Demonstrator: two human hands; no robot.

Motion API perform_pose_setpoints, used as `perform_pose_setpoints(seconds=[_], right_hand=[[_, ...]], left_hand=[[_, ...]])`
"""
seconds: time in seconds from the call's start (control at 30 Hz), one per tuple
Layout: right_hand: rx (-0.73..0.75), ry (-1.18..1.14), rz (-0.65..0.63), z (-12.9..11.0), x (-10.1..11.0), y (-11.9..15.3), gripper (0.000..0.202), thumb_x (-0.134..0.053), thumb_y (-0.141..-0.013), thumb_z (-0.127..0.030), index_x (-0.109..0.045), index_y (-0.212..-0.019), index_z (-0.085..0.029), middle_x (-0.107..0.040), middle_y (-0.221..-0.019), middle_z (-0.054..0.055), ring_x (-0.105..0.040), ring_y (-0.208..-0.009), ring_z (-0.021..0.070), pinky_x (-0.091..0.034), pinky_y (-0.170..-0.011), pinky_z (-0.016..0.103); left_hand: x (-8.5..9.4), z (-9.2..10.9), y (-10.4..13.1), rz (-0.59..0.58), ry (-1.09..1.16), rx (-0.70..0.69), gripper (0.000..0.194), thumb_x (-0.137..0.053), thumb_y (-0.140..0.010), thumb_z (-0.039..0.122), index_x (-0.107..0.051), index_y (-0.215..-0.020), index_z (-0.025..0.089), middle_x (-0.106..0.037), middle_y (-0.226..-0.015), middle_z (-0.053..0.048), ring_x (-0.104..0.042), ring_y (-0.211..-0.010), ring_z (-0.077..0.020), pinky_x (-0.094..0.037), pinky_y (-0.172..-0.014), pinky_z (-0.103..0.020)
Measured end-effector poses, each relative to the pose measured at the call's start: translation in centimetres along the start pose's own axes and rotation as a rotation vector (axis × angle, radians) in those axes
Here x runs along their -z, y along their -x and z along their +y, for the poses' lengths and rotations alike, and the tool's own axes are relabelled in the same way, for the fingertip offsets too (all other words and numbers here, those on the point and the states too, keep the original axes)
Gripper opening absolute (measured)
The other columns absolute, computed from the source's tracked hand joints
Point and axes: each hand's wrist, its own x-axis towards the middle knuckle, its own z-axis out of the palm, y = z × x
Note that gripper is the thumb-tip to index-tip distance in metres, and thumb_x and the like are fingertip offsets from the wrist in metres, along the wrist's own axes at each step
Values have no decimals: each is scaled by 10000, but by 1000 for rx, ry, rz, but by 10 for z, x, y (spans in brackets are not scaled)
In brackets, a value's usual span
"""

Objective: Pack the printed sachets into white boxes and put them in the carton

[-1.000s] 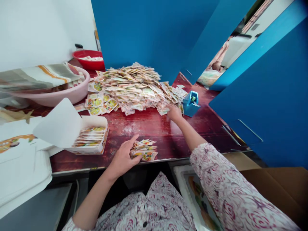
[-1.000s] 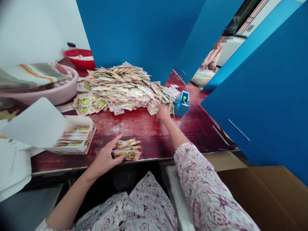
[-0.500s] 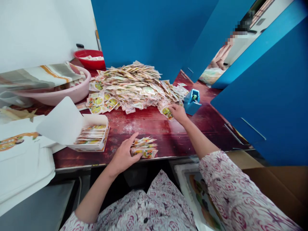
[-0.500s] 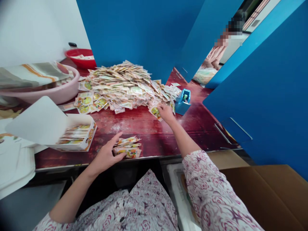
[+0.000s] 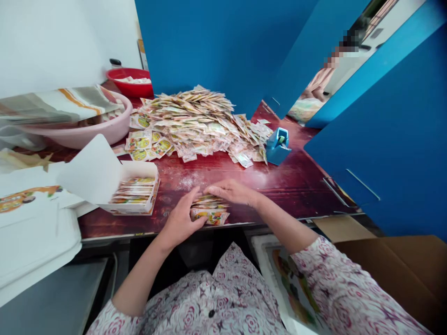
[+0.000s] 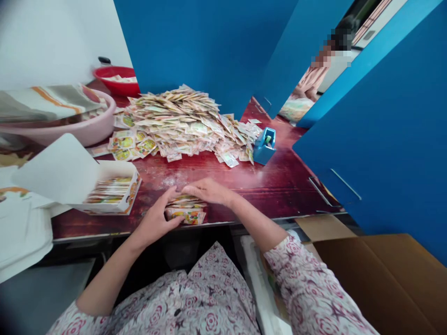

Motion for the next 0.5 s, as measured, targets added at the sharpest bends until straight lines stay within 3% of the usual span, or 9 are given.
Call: perform_pose_setpoints(seconds=[0.07, 0.13, 0.17, 0.23, 0.33, 0.43, 0.5], right_hand=[[-114, 139, 219, 24, 21, -8, 401, -458, -991, -436, -763, -1043, -180, -761, -1054, 42, -685, -994, 222, -525, -893, 311], [-325, 393, 481, 52, 43, -17, 342, -474, -978, -303, -726, -1165, -170, -727, -1205, 82, -653, -1139, 243, -477, -1007, 339], [-440, 509, 529, 66, 51, -21, 365, -503, -965, -284, -684, -1251, -148, -690, -1284, 121, -626, -1198, 260, -458, -1035, 354], [-587, 631, 537, 87, 63, -26, 420, -554, -938, -260, -634, -1311, -87, -646, -1330, 201, -599, -1240, 300, -446, -1047, 384], [-633, 655, 522, 101, 66, -27, 393, -509, -925, -161, -651, -1274, -50, -652, -1285, 252, -600, -1227, 329, -443, -1031, 410], [-648, 647, 532, 94, 58, -24, 401, -448, -921, -123, -674, -1248, -79, -699, -1200, 226, -648, -1129, 311, -475, -964, 400], [-543, 538, 515, 80, 46, -22, 385, -449, -919, -164, -698, -1208, -117, -737, -1121, 160, -676, -1028, 271, -500, -905, 365]], left_hand=[[2, 3, -1, -98, 8, 41, 718, -683, -798, 286, -419, -1465, 245, -629, -1359, -117, -608, -1234, -295, -441, -1109, -522], [5, 6, -2, -119, 11, 51, 675, -677, -797, 278, -468, -1438, 246, -637, -1362, -108, -606, -1238, -296, -425, -1120, -519], [6, 7, -2, -117, 15, 51, 669, -681, -792, 278, -481, -1430, 246, -631, -1375, -106, -597, -1252, -298, -416, -1128, -517], [6, 8, -2, -121, 27, 61, 684, -688, -787, 282, -478, -1437, 250, -624, -1388, -101, -592, -1264, -299, -414, -1131, -511], [6, 6, -2, -121, 39, 81, 724, -694, -781, 287, -446, -1461, 244, -627, -1384, -104, -604, -1250, -297, -430, -1115, -506], [6, 5, -2, -113, 41, 80, 767, -709, -763, 288, -426, -1473, 232, -635, -1367, -118, -608, -1241, -300, -435, -1107, -509], [5, 5, -3, -113, 46, 78, 788, -718, -756, 289, -416, -1481, 238, -639, -1359, -119, -602, -1247, -304, -434, -1106, -514]])
